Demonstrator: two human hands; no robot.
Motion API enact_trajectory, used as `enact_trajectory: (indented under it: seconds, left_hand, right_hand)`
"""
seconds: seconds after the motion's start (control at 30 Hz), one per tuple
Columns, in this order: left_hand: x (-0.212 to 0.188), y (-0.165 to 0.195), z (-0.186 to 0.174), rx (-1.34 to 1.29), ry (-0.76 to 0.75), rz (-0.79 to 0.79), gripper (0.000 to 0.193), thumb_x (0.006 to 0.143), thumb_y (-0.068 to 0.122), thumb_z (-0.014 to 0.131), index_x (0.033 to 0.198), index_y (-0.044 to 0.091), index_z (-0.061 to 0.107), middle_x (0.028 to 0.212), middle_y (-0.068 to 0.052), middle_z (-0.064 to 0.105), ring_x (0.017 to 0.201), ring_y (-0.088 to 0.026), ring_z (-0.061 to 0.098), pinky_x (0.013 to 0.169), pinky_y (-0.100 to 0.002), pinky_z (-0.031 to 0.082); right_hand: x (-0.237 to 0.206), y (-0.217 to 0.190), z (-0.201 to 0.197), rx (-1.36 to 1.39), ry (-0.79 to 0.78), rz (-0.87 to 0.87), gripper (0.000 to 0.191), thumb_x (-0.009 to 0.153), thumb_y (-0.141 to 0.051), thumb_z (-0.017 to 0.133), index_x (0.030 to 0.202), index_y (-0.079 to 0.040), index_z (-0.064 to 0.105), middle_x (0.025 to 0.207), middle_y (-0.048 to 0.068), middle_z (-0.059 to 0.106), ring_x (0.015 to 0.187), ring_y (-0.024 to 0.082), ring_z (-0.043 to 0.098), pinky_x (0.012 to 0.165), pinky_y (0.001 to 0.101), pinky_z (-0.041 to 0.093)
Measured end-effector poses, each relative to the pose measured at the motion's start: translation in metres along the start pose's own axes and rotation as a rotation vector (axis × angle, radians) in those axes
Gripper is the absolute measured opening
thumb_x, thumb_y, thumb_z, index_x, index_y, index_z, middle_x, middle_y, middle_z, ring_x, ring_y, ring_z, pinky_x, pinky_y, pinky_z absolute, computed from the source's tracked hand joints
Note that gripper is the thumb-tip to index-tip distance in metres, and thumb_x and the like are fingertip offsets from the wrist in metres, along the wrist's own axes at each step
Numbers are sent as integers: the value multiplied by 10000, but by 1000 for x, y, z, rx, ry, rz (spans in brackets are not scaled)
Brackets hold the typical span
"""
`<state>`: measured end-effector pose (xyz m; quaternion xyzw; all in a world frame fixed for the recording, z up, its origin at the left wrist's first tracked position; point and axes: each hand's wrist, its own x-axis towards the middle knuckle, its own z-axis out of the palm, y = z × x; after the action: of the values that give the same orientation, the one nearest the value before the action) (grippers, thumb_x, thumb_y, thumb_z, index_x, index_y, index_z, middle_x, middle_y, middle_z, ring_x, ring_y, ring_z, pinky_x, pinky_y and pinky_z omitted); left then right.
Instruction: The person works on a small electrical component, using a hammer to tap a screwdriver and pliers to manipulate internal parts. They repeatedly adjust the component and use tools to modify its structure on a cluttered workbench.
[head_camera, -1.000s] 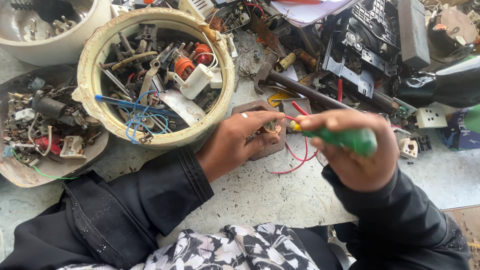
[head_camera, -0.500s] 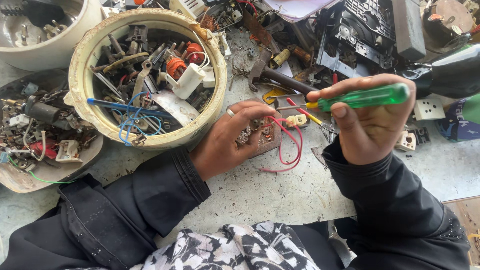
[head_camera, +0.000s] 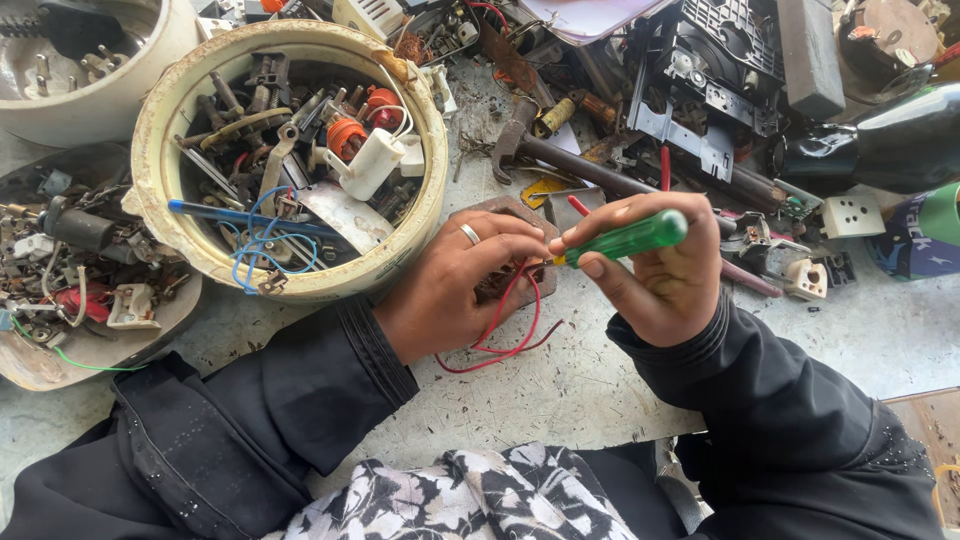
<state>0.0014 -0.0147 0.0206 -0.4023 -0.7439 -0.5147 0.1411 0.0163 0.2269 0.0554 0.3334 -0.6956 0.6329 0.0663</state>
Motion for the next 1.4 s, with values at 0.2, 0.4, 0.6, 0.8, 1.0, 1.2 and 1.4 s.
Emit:
enact_trajectory:
  seconds: [0.2,0.4,0.6,0.8,1.0,1.2,1.4]
  left_hand:
    - [-6,-5,7,-187,55,-155,187,930,-57,703,1075,62,706,1207,-98,641,1146,-243,668,978,-324,575]
    - [-6,-12,3,12,35,17,152,851,-34,748,962,49,686,1173,-84,675,1219,-288,642,1061,-384,516]
    - [-12,-13,5,-115,2,-40,109,910,-56,684,994,11,695,1270,-144,577,1178,-258,637,970,-300,566]
    - [-10,-14,5,-148,-77,-113,84,932,-32,665,1000,9,692,1267,-135,576,1099,-200,680,914,-270,605]
    - [-7,-7,-3,32,-100,60,112,874,-41,684,962,25,706,1324,-164,615,1186,-263,649,925,-331,564]
    - [-5,-6,-4,8,-130,35,174,894,-62,661,1047,9,701,1297,-132,635,1110,-231,686,879,-306,583]
    - [-6,-8,-2,-79,-165,-26,175,916,-80,640,1073,-17,687,1282,-150,633,947,-149,702,811,-273,593]
  right_hand:
    - [-1,-6,-10,-42,91,-53,375,1079,56,600,1326,-85,357,1098,205,672,963,255,744,909,377,645]
    - [-2,1,-8,-39,121,-79,361,1104,37,601,1316,-94,339,1147,211,639,1022,276,740,958,397,637]
    - [-1,7,-3,1,146,-58,367,1100,55,599,1315,-92,340,1186,218,635,1065,269,726,1000,402,622]
    - [0,10,-1,16,157,-26,406,1088,50,616,1339,-96,333,1182,218,633,1073,257,720,987,363,600]
    - [-1,8,-1,-19,115,-27,414,1075,40,622,1348,-93,341,1148,205,639,1029,227,713,942,340,611]
    - [-3,5,-1,-34,99,-41,406,1076,36,618,1342,-96,341,1145,209,642,1023,219,721,917,322,616]
    - [-4,4,0,-51,98,-68,409,1065,43,620,1336,-94,346,1138,214,635,1014,221,717,926,325,614]
